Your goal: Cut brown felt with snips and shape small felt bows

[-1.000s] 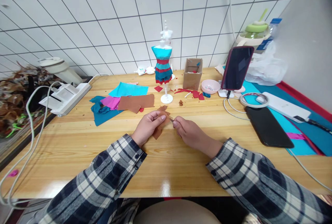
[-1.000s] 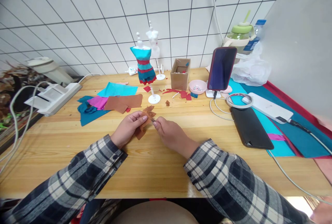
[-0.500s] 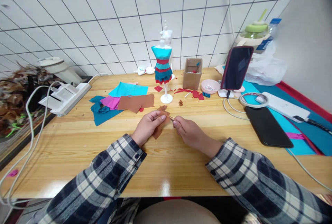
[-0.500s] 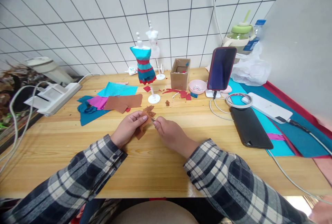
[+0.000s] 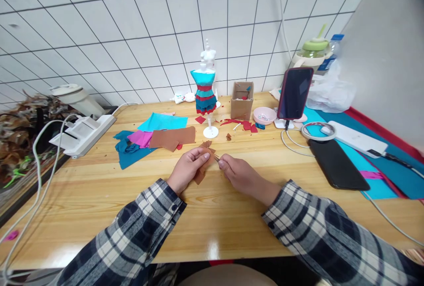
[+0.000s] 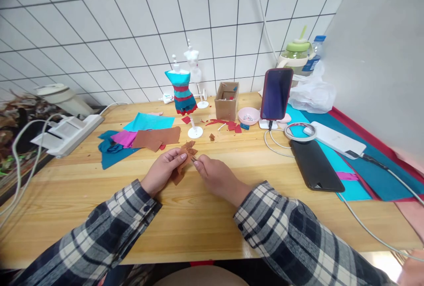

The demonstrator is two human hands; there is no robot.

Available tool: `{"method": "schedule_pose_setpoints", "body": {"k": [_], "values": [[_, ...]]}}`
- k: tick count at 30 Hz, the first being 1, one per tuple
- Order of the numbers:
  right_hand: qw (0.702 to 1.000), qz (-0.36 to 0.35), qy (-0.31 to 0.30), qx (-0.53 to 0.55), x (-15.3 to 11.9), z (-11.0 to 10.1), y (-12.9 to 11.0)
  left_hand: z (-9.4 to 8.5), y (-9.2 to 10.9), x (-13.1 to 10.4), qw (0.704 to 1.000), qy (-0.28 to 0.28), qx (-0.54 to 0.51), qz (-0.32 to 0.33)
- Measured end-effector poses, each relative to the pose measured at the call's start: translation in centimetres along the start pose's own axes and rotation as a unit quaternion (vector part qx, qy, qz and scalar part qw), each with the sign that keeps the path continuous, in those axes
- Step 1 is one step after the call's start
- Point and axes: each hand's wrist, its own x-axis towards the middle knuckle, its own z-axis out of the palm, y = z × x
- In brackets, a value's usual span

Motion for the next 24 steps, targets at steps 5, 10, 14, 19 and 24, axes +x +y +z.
{"method": "schedule_pose_setpoints", "body": {"k": [5,10,14,19,24], "values": [[1.0,0.016,-0.011,0.014,-0.02,-0.22,-0.35,0.05,-0.04,0.05,1.0,-0.002,0.004,-0.001],[1.0,0.012,-0.007,0.019,-0.11,-0.28,-0.37,0.19,-0.16,0.03,1.0,-0.008,0.027,-0.001],[1.0,0.011,-0.006,0.018,-0.11,-0.17,-0.22,0.25,-0.14,-0.06,0.999,-0.008,0.035,0.003],[1.0,0.014,-0.011,0.017,-0.05,-0.19,-0.24,0.33,-0.01,-0.18,0.999,-0.01,0.045,0.013],[1.0,0.013,0.0,0.002,-0.03,-0.11,-0.06,0.23,-0.18,-0.11,0.998,-0.015,0.053,0.017]]}}
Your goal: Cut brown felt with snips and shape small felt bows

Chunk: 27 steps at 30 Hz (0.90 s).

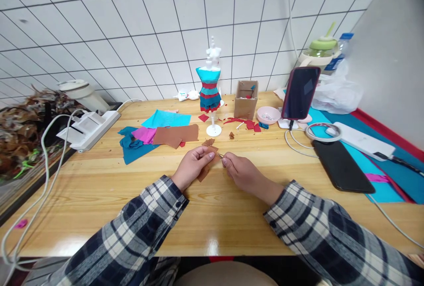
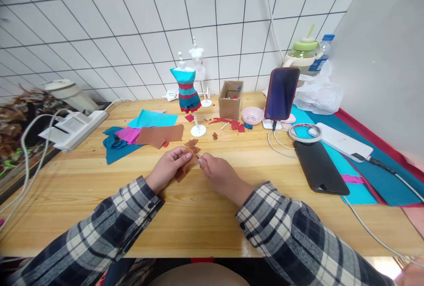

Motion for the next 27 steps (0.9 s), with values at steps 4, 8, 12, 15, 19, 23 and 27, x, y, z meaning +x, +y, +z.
{"method": "schedule_pose_setpoints", "body": {"k": [4,8,12,15,19,23,27], "values": [[1.0,0.003,-0.006,0.011,0.02,0.0,0.11,-0.15,-0.23,0.13,1.0,-0.003,-0.001,-0.003],[1.0,-0.004,-0.009,0.017,0.02,-0.03,0.14,-0.26,-0.38,0.23,1.0,0.004,-0.009,-0.003],[1.0,-0.006,-0.013,0.021,0.01,0.01,0.2,-0.25,-0.33,0.21,1.0,0.006,-0.007,-0.004],[1.0,-0.008,-0.011,0.015,-0.02,0.02,0.15,-0.18,-0.17,0.1,1.0,0.003,-0.004,-0.005],[1.0,-0.002,-0.014,0.014,-0.02,-0.01,0.01,-0.03,0.07,-0.08,1.0,-0.006,0.009,-0.019],[1.0,-0.004,-0.013,0.011,0.06,0.02,0.07,0.08,0.11,-0.15,1.0,-0.009,0.02,-0.022],[1.0,-0.007,-0.006,0.007,0.11,0.08,0.2,0.2,0.04,-0.2,1.0,-0.009,0.016,-0.015]]}}
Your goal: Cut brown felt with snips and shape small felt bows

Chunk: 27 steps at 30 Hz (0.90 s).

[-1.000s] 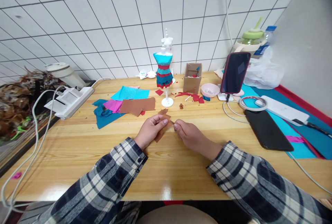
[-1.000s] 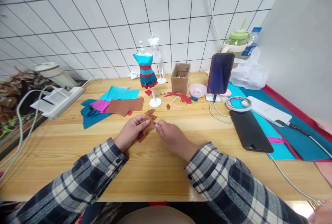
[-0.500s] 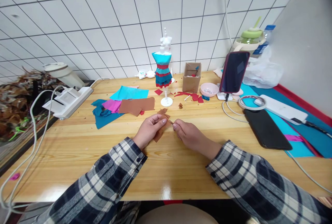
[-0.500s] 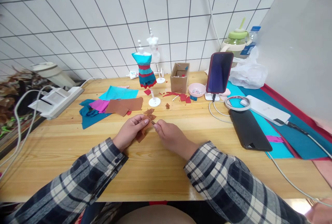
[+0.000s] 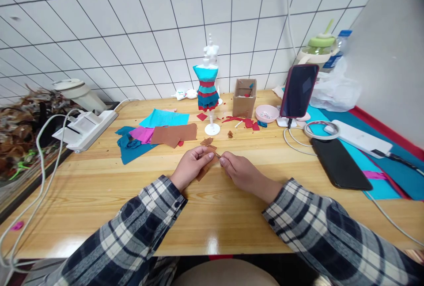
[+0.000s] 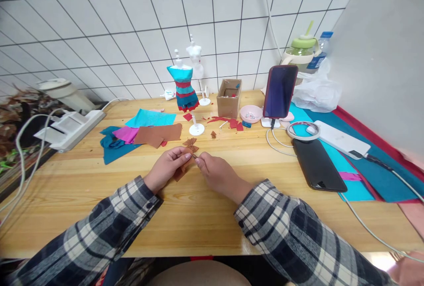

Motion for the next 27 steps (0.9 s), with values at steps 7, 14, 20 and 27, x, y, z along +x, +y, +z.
{"method": "schedule_pose_setpoints", "body": {"k": [7,14,20,27], "values": [[1.0,0.008,0.005,0.0,-0.04,0.13,-0.09,0.25,0.23,-0.17,1.0,-0.007,0.004,-0.015],[1.0,0.01,0.008,-0.006,0.01,0.19,-0.17,0.32,0.31,-0.22,1.0,-0.003,0.004,-0.012],[1.0,0.007,0.01,-0.015,0.04,0.24,-0.11,0.25,0.3,-0.19,1.0,-0.015,0.01,-0.018],[1.0,0.007,0.009,-0.014,0.1,0.21,-0.09,0.16,0.21,-0.13,0.999,-0.015,0.021,-0.025]]}}
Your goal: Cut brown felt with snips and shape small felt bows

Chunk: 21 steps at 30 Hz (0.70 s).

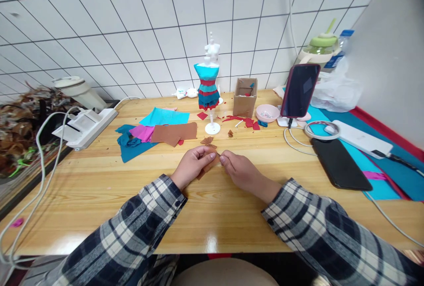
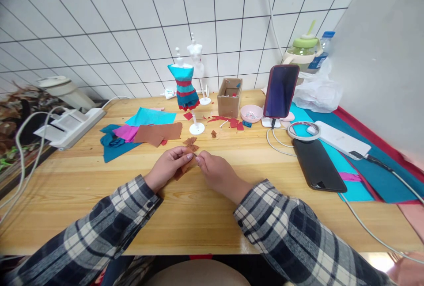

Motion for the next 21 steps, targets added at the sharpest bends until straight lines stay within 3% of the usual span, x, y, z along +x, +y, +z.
{"method": "schedule_pose_setpoints", "body": {"k": [9,21], "values": [[1.0,-0.001,0.0,-0.011,-0.13,-0.04,0.08,-0.09,-0.01,-0.04,1.0,0.007,-0.025,0.006],[1.0,0.002,-0.002,-0.013,-0.02,0.01,0.1,-0.13,-0.09,-0.04,1.0,0.004,0.017,-0.003]]}}
